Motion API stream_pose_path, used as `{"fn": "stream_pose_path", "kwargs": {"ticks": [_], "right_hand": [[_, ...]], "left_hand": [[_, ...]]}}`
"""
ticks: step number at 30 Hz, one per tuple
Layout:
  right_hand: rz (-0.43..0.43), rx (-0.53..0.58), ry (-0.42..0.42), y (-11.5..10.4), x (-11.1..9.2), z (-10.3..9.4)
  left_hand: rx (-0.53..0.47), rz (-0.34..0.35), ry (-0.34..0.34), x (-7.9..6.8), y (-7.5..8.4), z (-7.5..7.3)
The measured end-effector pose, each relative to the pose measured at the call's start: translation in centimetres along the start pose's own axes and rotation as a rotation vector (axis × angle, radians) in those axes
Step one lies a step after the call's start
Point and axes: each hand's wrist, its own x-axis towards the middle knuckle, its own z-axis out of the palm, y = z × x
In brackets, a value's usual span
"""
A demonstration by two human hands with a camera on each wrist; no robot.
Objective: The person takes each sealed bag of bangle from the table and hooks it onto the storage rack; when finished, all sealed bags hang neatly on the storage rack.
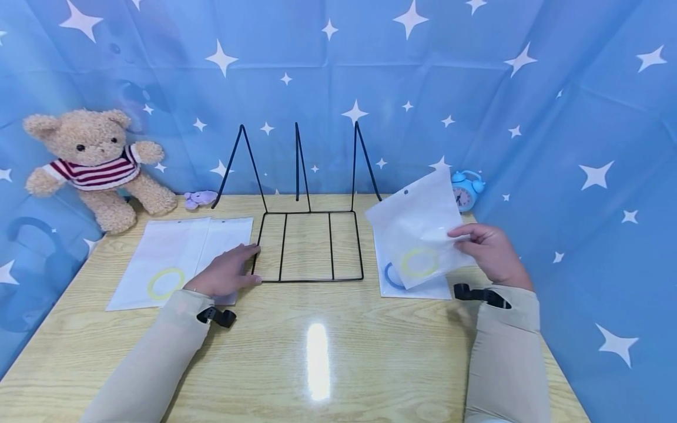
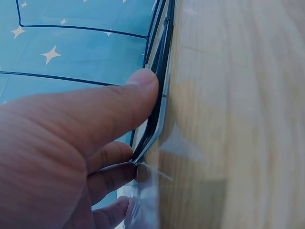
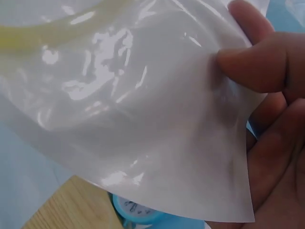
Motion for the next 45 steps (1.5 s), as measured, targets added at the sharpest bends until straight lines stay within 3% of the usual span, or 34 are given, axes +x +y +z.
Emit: {"fn": "stream_pose_path", "kwargs": {"ticks": [6,14,19,25,35,45], "right_hand": [[-0.057,0.108,-0.034,-0.4,-0.1,0.0],[-0.229,0.497,-0.173,-2.0,-0.7,0.4],[-0.287,0.569,-0.211,-3.2,-1.2,0.6],[-0.346,0.541,-0.165,-5.1,-1.7,1.4],[-0.268,0.384,-0.074,-7.9,-1.6,3.3],[-0.208,0.193,-0.028,-8.0,-0.8,4.4]], "left_hand": [[-0.005,-0.001,0.000,0.0,0.0,-0.1],[-0.001,0.009,0.000,0.0,-0.2,-0.1],[-0.007,0.003,-0.003,0.0,-0.1,-0.1],[-0.005,-0.004,-0.008,0.1,-0.1,0.1],[-0.010,0.006,0.001,0.0,-0.2,0.0],[-0.002,0.001,-0.006,0.2,-0.2,0.0]]}}
